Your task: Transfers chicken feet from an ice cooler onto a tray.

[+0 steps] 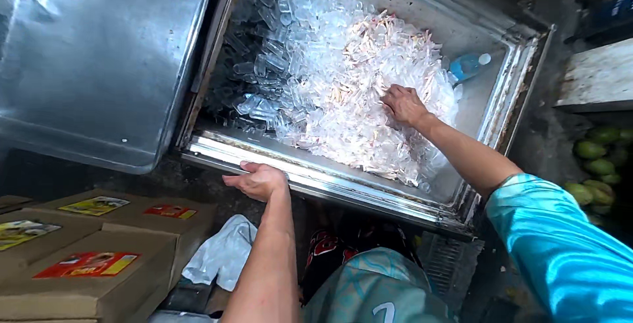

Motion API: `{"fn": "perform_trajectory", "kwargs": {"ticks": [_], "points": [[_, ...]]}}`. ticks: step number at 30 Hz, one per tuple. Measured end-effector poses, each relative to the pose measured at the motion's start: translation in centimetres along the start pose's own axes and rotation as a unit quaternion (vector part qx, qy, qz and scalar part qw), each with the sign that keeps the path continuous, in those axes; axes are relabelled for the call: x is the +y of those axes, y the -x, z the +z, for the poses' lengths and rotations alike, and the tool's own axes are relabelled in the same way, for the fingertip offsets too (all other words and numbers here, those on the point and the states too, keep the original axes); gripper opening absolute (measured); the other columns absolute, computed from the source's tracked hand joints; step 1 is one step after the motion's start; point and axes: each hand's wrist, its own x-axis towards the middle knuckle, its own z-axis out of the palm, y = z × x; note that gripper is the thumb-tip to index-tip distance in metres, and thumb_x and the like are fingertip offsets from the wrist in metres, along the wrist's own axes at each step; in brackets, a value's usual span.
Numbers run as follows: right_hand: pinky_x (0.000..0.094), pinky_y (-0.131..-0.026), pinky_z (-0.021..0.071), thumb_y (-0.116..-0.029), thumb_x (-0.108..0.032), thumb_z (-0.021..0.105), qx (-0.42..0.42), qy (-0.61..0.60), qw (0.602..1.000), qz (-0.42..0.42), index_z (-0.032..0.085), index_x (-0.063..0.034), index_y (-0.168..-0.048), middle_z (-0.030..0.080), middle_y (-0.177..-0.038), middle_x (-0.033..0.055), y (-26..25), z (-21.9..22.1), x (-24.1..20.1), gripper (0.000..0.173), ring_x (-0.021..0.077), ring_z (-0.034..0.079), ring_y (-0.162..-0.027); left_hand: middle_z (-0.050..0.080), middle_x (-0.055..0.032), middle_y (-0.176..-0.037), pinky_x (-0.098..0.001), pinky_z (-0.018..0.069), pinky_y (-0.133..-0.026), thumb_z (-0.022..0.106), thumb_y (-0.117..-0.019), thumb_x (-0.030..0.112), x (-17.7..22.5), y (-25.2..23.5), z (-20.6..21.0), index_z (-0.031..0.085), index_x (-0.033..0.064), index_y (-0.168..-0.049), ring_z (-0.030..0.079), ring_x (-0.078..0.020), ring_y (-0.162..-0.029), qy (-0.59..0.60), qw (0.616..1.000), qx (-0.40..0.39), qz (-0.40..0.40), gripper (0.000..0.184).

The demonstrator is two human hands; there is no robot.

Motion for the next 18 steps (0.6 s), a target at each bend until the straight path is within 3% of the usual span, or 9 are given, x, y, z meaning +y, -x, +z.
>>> {"fn": "perform_trajectory", "kwargs": {"ticks": [4,7,9,11,13,16,18], "points": [[0.0645,-0.105,0.0429,-0.1054,-0.042,0.048,-0.047,0.039,0.995,-0.082,0.069,-0.0215,-0.127,0.060,-0.141,0.0111,5.9,1.4,2.2,0.036,0.0358,0.047,-0.141,0.054,-0.0225,-0.147,-0.0402,0.0505,-0.107,0.034,-0.1112,0.040,-0.4,-0.2,0.3,0.021,-0.0006,-0.160,0.061,-0.0284,-0.130,-0.009,1.000,0.007,-0.006,0.064],[0.0681,-0.112,0.0354,-0.1066,-0.030,0.050,-0.106,0.039,0.987,-0.115,0.069,-0.0199,-0.127,0.050,-0.154,0.0114,10.8,1.3,5.2,0.029,0.0385,0.035,-0.150,0.053,-0.0237,-0.148,-0.0427,0.0498,-0.108,0.034,-0.1113,0.039,-0.2,-0.1,0.0,0.021,-0.0008,-0.160,0.060,-0.0311,-0.131,-0.005,1.000,-0.001,-0.011,0.064],[0.0704,-0.114,0.0316,-0.1082,-0.026,0.048,-0.155,0.058,0.984,-0.059,0.068,-0.0193,-0.130,0.046,-0.158,0.0116,12.9,-0.4,8.1,0.031,0.0409,0.031,-0.151,0.051,-0.0241,-0.149,-0.0428,0.0495,-0.108,0.034,-0.1116,0.039,-0.1,-0.1,0.0,0.020,0.0002,-0.160,0.059,-0.0316,-0.132,-0.005,1.000,-0.005,-0.015,0.064],[0.0714,-0.110,0.0344,-0.1075,-0.024,0.050,-0.176,0.078,0.981,0.031,0.068,-0.0160,-0.131,0.043,-0.159,0.0156,13.6,-2.4,11.1,0.030,0.0433,0.036,-0.148,0.051,-0.0242,-0.150,-0.0431,0.0490,-0.108,0.035,-0.1115,0.039,-0.2,0.0,0.0,0.019,0.0007,-0.161,0.058,-0.0320,-0.133,-0.003,1.000,-0.006,-0.017,0.064],[0.0699,-0.103,0.0422,-0.1053,-0.020,0.055,-0.111,0.080,0.987,0.082,0.070,-0.0140,-0.127,0.048,-0.153,0.0187,13.1,-4.4,12.7,0.027,0.0449,0.049,-0.137,0.052,-0.0237,-0.148,-0.0442,0.0500,-0.107,0.035,-0.1113,0.040,-0.1,-0.1,-0.1,0.021,0.0016,-0.160,0.060,-0.0323,-0.131,-0.005,1.000,-0.005,-0.019,0.064],[0.0681,-0.088,0.0521,-0.1053,-0.023,0.056,0.009,0.049,0.993,0.105,0.069,-0.0081,-0.125,0.063,-0.132,0.0233,10.1,-7.1,9.5,0.028,0.0477,0.066,-0.109,0.054,-0.0239,-0.147,-0.0454,0.0498,-0.107,0.034,-0.1115,0.040,0.0,0.1,-0.3,0.021,0.0027,-0.160,0.060,-0.0332,-0.131,-0.004,1.000,-0.010,-0.025,0.063],[0.0670,-0.093,0.0510,-0.1080,-0.029,0.051,0.030,0.009,0.996,0.085,0.066,-0.0061,-0.130,0.064,-0.131,0.0232,7.0,-7.7,5.3,0.035,0.0465,0.065,-0.113,0.054,-0.0253,-0.146,-0.0460,0.0499,-0.107,0.034,-0.1117,0.040,0.2,0.2,-0.4,0.021,0.0021,-0.160,0.060,-0.0343,-0.130,0.000,1.000,-0.012,-0.027,0.063]]}}
